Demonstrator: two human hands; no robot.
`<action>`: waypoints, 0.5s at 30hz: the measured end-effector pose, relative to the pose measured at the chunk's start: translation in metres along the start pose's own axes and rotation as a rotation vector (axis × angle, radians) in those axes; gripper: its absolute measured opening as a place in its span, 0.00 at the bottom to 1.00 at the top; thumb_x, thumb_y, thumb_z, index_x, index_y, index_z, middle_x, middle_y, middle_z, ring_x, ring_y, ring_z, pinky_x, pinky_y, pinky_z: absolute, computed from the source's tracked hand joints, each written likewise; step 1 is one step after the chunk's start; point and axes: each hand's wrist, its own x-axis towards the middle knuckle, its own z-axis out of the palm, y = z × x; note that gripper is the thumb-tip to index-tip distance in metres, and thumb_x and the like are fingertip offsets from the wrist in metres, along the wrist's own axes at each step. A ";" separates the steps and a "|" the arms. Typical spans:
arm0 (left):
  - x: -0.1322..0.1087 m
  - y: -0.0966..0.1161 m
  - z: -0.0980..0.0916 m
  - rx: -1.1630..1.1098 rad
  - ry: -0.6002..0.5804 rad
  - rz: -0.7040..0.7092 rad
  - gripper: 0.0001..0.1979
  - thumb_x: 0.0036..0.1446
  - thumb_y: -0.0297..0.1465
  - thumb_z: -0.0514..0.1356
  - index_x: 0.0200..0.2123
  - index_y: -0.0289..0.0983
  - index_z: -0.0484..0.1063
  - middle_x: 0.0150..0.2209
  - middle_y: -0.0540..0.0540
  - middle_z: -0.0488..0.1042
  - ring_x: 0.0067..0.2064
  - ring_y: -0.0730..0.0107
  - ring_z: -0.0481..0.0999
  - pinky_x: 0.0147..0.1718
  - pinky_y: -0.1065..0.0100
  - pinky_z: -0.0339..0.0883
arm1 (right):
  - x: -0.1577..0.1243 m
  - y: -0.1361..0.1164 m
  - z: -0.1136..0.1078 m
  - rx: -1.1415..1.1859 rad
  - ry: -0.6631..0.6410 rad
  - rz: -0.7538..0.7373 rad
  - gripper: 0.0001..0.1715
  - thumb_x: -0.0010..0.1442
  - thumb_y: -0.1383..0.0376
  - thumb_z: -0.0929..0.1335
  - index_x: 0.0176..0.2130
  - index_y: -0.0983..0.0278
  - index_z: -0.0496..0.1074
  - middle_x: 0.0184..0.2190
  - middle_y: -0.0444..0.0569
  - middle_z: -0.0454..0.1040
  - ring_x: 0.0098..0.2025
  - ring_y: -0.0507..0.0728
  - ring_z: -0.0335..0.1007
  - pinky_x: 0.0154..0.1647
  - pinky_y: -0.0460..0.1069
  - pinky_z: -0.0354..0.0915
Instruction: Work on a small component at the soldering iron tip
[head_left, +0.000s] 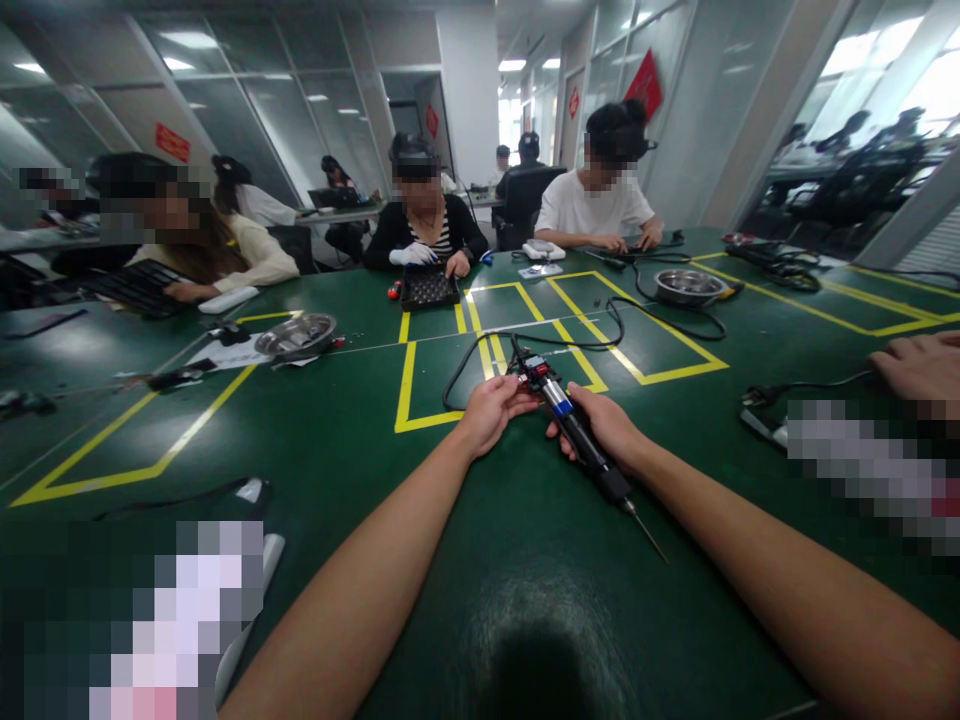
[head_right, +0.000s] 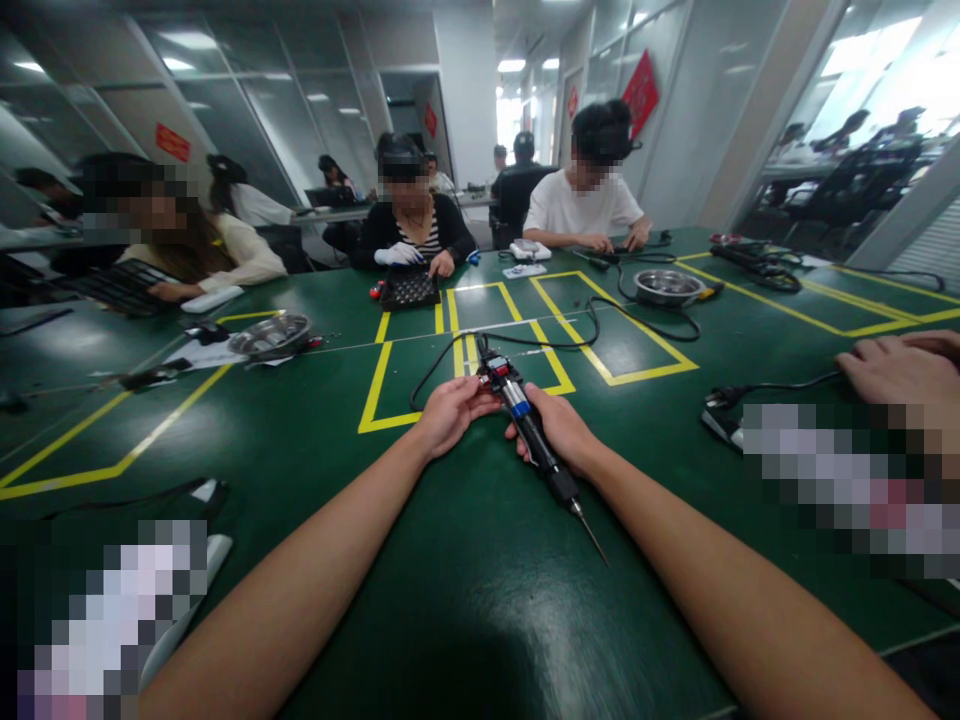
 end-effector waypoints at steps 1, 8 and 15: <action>0.000 0.000 0.000 -0.001 0.002 -0.002 0.07 0.64 0.29 0.60 0.40 0.30 0.72 0.38 0.36 0.81 0.38 0.63 0.82 0.48 0.57 0.74 | 0.000 0.000 0.000 0.004 -0.003 0.002 0.35 0.70 0.43 0.58 0.32 0.67 0.75 0.17 0.52 0.75 0.18 0.55 0.71 0.16 0.46 0.66; 0.001 -0.001 0.001 0.015 0.008 -0.009 0.07 0.66 0.28 0.57 0.37 0.30 0.72 0.39 0.35 0.80 0.38 0.63 0.82 0.48 0.58 0.74 | -0.003 -0.003 0.002 -0.060 0.000 -0.011 0.35 0.70 0.45 0.59 0.30 0.68 0.75 0.18 0.53 0.75 0.17 0.54 0.71 0.16 0.45 0.66; 0.000 0.000 0.002 0.013 0.045 -0.018 0.06 0.65 0.28 0.59 0.37 0.30 0.73 0.38 0.37 0.80 0.37 0.64 0.82 0.50 0.56 0.74 | -0.002 -0.001 0.003 -0.055 -0.032 -0.070 0.17 0.67 0.53 0.67 0.37 0.65 0.71 0.24 0.48 0.78 0.18 0.52 0.71 0.15 0.45 0.67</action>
